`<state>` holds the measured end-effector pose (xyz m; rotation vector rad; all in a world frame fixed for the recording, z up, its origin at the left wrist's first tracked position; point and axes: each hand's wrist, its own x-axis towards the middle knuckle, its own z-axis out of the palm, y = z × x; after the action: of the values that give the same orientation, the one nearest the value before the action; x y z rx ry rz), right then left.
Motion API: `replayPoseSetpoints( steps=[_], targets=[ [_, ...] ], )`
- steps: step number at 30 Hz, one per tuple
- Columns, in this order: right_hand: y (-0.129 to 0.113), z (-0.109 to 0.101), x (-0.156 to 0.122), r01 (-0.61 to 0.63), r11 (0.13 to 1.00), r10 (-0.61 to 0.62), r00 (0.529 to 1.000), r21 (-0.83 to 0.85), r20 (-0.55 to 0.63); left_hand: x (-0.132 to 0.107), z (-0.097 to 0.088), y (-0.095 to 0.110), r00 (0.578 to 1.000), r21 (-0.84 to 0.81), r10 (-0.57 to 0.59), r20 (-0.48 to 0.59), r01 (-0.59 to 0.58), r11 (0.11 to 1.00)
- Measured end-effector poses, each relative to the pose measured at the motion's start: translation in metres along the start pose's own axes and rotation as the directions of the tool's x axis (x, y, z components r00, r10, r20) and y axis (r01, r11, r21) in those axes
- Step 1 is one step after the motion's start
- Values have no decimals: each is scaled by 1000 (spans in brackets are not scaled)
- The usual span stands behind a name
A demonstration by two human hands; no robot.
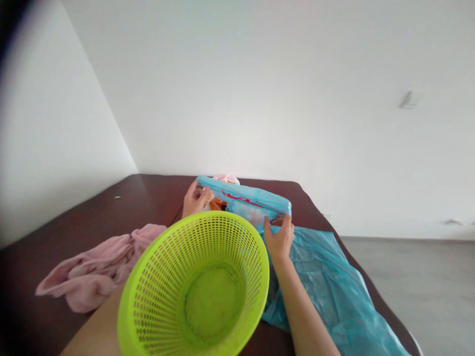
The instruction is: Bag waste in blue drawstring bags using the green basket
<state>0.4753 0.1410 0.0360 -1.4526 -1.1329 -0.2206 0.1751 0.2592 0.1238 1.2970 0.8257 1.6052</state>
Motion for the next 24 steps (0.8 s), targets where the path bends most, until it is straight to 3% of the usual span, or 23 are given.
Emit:
replayPoseSetpoints(
  steps=[7, 12, 17, 20, 24],
  targets=[
    [7, 0, -6, 34, 999, -36, 995, 24, 91, 19, -7, 19, 994, -240, -60, 92, 80, 968],
    [7, -3, -6, -66, 998, 65, 993, 7, 99, 21, 6, 40, 980, -271, -108, 170, 151, 951],
    [-3, -5, -4, -232, 957, 210, 968, 174, 135, 18, 15, 51, 966, -299, -95, 241, 167, 940],
    [-16, -7, 0, -377, 830, 333, 926, 411, 178, 18, 16, 55, 976, -285, -44, 214, 106, 953],
    [-44, -26, 23, -519, 512, 389, 851, 685, 354, 16, 15, 64, 971, -278, -45, 233, 111, 954]
  ],
)
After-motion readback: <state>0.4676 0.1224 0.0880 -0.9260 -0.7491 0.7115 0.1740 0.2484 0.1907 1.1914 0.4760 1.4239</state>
